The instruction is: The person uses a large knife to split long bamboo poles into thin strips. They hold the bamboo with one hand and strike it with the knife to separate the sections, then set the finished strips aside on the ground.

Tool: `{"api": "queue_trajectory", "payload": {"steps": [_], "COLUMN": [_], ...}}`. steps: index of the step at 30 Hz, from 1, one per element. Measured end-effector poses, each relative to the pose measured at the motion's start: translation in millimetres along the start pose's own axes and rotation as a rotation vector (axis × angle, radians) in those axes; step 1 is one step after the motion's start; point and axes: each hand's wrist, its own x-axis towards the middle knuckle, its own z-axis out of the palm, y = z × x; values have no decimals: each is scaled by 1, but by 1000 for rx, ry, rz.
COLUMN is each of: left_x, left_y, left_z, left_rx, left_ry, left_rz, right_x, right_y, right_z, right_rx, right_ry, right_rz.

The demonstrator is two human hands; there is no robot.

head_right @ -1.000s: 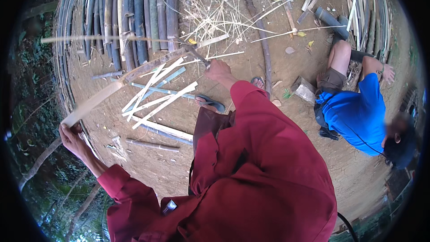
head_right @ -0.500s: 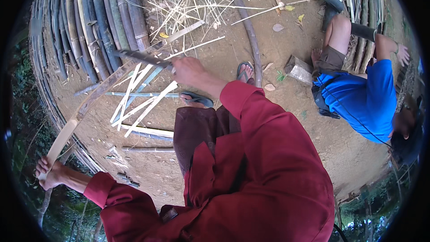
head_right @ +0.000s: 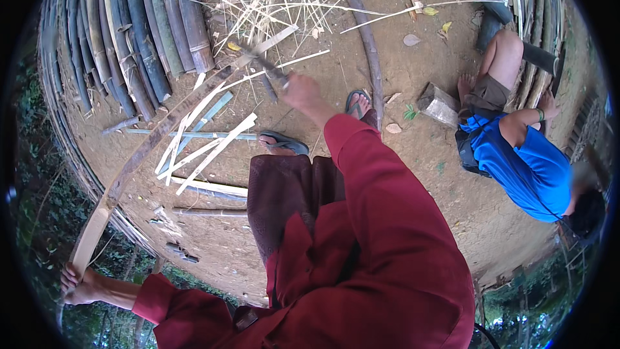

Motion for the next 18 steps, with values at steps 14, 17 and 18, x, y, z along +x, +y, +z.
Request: {"api": "queue_trajectory", "payload": {"steps": [14, 17, 18], "left_x": [14, 17, 20], "left_y": [-35, -42, -45], "left_z": [-37, -45, -46], "left_rx": [345, 366, 365], "left_ry": [60, 59, 58], "left_rz": [132, 125, 121], "right_x": [103, 114, 131], "right_y": [119, 148, 171], "right_z": [8, 18, 24], "right_rx": [-181, -175, -156], "right_ry": [-1, 15, 41], "right_rz": [25, 20, 128]}}
